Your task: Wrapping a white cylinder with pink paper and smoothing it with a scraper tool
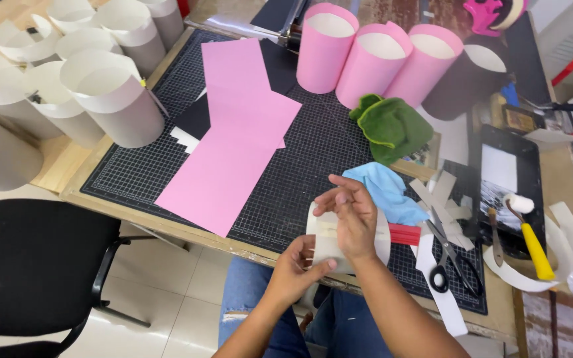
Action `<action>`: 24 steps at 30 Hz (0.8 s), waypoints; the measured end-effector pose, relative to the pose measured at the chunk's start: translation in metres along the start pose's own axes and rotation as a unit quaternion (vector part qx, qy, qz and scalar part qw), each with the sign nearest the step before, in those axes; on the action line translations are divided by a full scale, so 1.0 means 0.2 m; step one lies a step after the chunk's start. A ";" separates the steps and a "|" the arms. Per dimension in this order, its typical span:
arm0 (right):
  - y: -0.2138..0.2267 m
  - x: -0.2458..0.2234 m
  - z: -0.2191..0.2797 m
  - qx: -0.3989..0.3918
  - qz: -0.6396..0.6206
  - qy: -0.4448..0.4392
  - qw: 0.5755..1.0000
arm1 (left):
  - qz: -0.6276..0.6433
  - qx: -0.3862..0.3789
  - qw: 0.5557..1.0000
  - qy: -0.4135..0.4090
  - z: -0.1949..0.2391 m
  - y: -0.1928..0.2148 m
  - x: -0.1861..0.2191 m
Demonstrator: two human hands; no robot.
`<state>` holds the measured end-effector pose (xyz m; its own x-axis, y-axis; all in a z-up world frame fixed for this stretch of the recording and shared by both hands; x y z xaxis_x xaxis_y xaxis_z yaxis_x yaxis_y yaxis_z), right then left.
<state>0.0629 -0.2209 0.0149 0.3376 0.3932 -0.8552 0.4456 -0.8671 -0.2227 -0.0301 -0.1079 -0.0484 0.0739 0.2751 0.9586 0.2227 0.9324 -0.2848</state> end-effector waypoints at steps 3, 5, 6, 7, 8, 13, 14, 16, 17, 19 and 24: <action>0.01 -0.04 0.01 0.019 -0.049 -0.006 0.999 | 0.061 -0.028 0.998 0.002 -0.05 -0.04 0.00; 0.03 -0.10 0.04 -0.003 -0.041 -0.011 0.999 | 0.080 -0.041 0.996 -0.024 -0.08 -0.08 0.06; 0.06 -0.18 0.06 0.005 -0.037 -0.009 0.999 | 0.081 -0.048 0.995 -0.021 -0.09 -0.08 0.05; 0.10 -0.26 0.09 0.013 0.060 -0.024 0.998 | 0.085 -0.052 0.995 -0.021 -0.10 -0.08 0.03; 0.13 -0.33 0.11 0.021 0.155 -0.038 0.987 | 0.088 -0.054 0.994 -0.022 -0.11 -0.08 0.02; 0.36 -0.56 0.19 -0.079 0.377 -0.054 0.921 | 0.000 -0.102 0.994 -0.034 -0.08 -0.13 0.12; 0.37 -0.59 0.21 -0.155 0.464 -0.064 0.870 | -0.045 -0.117 0.992 -0.033 -0.06 -0.15 0.15; 0.40 -0.53 0.28 -0.206 0.481 -0.107 0.846 | -0.205 -0.128 0.966 -0.095 -0.05 -0.19 0.18; 0.41 -0.50 0.31 -0.257 0.493 -0.148 0.818 | -0.360 -0.131 0.910 -0.157 -0.05 -0.21 0.20; 0.39 -0.54 0.32 -0.248 0.481 -0.180 0.822 | -0.424 -0.150 0.874 -0.184 -0.05 -0.24 0.27; 0.40 -0.45 0.41 -0.212 0.470 -0.164 0.841 | -0.503 -0.204 0.821 -0.178 -0.06 -0.27 0.32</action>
<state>0.0012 -0.3509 0.0353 0.4902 -0.5711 -0.6584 0.3879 -0.5335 0.7516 -0.0256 -0.1425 0.0285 -0.6191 -0.4665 0.6317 0.3105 0.5934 0.7426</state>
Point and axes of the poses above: each hand's wrist, its own z-axis away from the middle knuckle, its own y-axis out of the back of the hand, x = y × z, the point moved 1 cm from there along -z, towards the middle knuckle, and after that the axes turned 11 degrees about -x, right-handed, at the moved point
